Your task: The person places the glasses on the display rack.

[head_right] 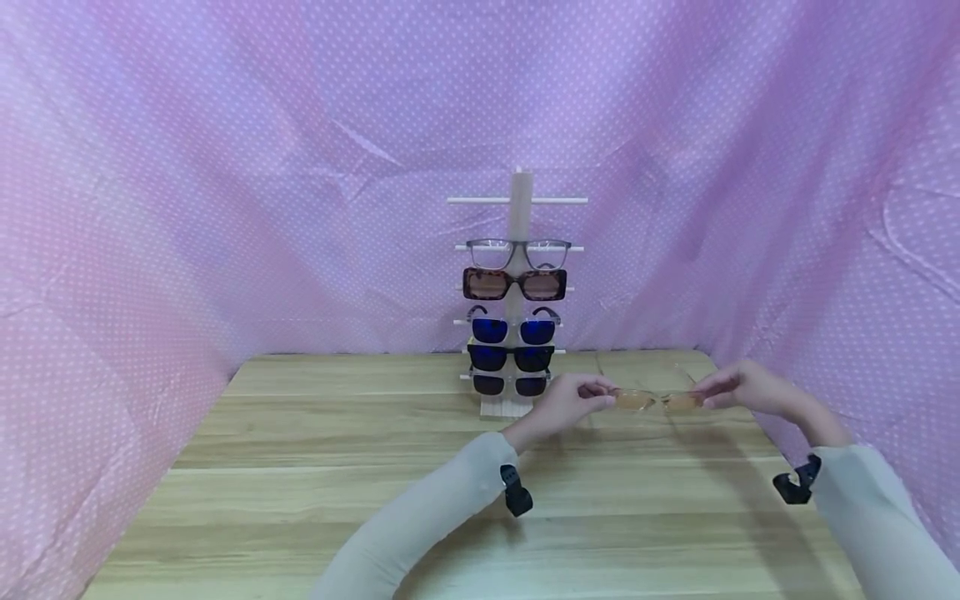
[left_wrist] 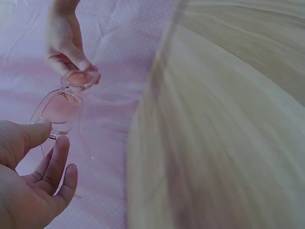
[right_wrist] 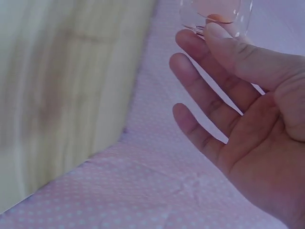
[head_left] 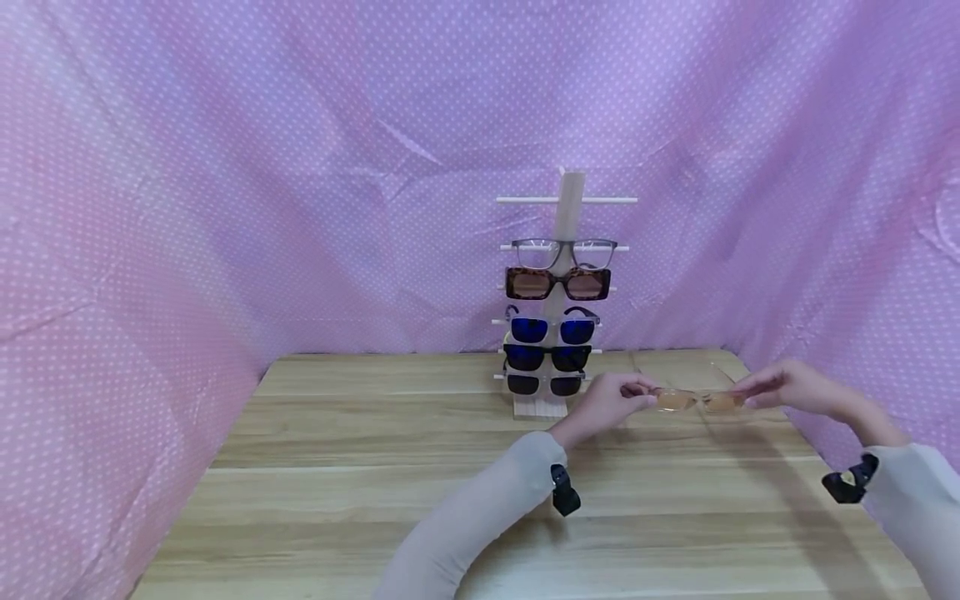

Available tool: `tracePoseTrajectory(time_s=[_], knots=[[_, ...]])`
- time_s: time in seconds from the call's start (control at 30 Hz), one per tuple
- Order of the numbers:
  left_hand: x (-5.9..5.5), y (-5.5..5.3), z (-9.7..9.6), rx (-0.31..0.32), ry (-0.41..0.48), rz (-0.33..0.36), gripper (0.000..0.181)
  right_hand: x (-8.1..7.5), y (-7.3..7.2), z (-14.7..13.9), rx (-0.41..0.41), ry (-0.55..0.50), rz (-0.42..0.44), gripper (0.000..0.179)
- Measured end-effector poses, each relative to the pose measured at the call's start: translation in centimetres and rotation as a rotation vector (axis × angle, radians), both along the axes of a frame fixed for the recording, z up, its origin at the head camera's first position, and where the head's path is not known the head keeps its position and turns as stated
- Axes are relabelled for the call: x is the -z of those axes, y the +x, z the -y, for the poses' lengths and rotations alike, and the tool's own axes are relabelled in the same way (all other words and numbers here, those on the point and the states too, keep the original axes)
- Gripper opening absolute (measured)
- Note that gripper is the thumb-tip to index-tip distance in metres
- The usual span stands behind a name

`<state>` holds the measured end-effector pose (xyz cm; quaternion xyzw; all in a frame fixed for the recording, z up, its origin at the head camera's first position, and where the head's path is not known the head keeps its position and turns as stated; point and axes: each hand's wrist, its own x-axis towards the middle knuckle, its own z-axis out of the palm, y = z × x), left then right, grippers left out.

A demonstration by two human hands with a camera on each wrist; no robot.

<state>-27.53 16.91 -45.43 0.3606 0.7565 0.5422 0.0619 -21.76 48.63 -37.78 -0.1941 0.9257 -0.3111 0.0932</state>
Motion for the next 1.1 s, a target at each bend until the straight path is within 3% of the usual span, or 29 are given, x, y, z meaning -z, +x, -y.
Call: tracePoseTrajectory(time_s=[0.27, 0.43, 0.8, 1.1], knots=[[-3.2, 0.7, -0.1, -0.039, -0.024, -0.084, 0.017, -2.3, 0.6, 0.0, 0.105, -0.031, -0.088, 0.020], [-4.8, 0.8, 0.1, -0.070, -0.024, -0.134, 0.016, -3.8, 1.0, 0.5, 0.176, 0.008, -0.111, 0.019], [-9.4, 0.8, 1.1, -0.016, -0.020, -0.222, 0.018, -7.2, 2.0, 1.0, 0.246, -0.086, -0.222, 0.021], [-13.3, 1.4, 2.9, -0.022, 0.024, -0.181, 0.022, -9.9, 3.7, 2.4, 0.246, -0.217, -0.378, 0.029]])
